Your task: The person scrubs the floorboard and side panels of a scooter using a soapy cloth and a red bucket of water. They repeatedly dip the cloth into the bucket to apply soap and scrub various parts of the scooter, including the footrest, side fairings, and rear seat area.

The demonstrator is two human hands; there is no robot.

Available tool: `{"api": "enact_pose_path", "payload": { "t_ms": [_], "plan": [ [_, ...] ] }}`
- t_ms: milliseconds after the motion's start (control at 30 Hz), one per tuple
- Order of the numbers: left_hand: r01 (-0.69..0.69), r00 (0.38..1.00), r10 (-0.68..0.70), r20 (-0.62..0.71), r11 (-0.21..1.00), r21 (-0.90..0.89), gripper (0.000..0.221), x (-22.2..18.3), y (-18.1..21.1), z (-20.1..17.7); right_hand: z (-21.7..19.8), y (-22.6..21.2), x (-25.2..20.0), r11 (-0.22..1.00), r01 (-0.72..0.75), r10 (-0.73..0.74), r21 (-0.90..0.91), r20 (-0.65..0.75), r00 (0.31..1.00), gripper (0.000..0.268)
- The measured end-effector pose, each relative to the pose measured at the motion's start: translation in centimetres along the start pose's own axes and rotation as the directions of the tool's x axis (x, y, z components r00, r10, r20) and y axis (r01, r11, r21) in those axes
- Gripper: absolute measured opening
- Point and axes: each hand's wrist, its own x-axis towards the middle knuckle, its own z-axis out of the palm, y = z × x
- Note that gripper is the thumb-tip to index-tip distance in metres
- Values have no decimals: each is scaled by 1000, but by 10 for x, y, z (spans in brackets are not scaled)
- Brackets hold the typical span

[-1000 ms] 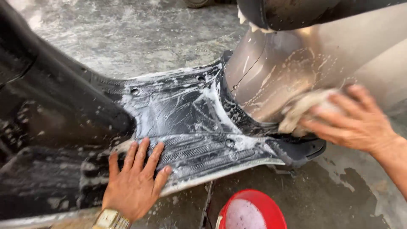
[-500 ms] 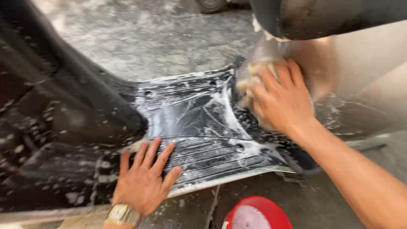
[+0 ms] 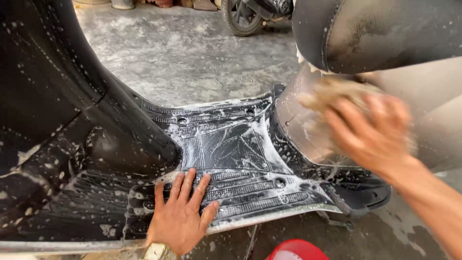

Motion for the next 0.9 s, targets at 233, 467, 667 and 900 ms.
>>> {"api": "enact_pose_path", "payload": {
  "t_ms": [233, 467, 667, 900],
  "plan": [
    [214, 312, 248, -917, 922, 322, 66, 66, -25, 96, 6, 49, 16, 985, 168, -161, 47, -132, 978, 13],
    [-27, 993, 18, -113, 996, -80, 68, 8, -11, 6, 84, -34, 89, 919, 192, -114, -344, 234, 965, 11],
    [40, 987, -45, -152, 999, -35, 64, 7, 0, 9, 15, 42, 34, 975, 222, -219, 22, -99, 971, 16],
    [178, 306, 305, -902, 912, 369, 65, 57, -28, 97, -3, 119, -88, 945, 69, -71, 320, -6, 997, 47]
  ]
}}
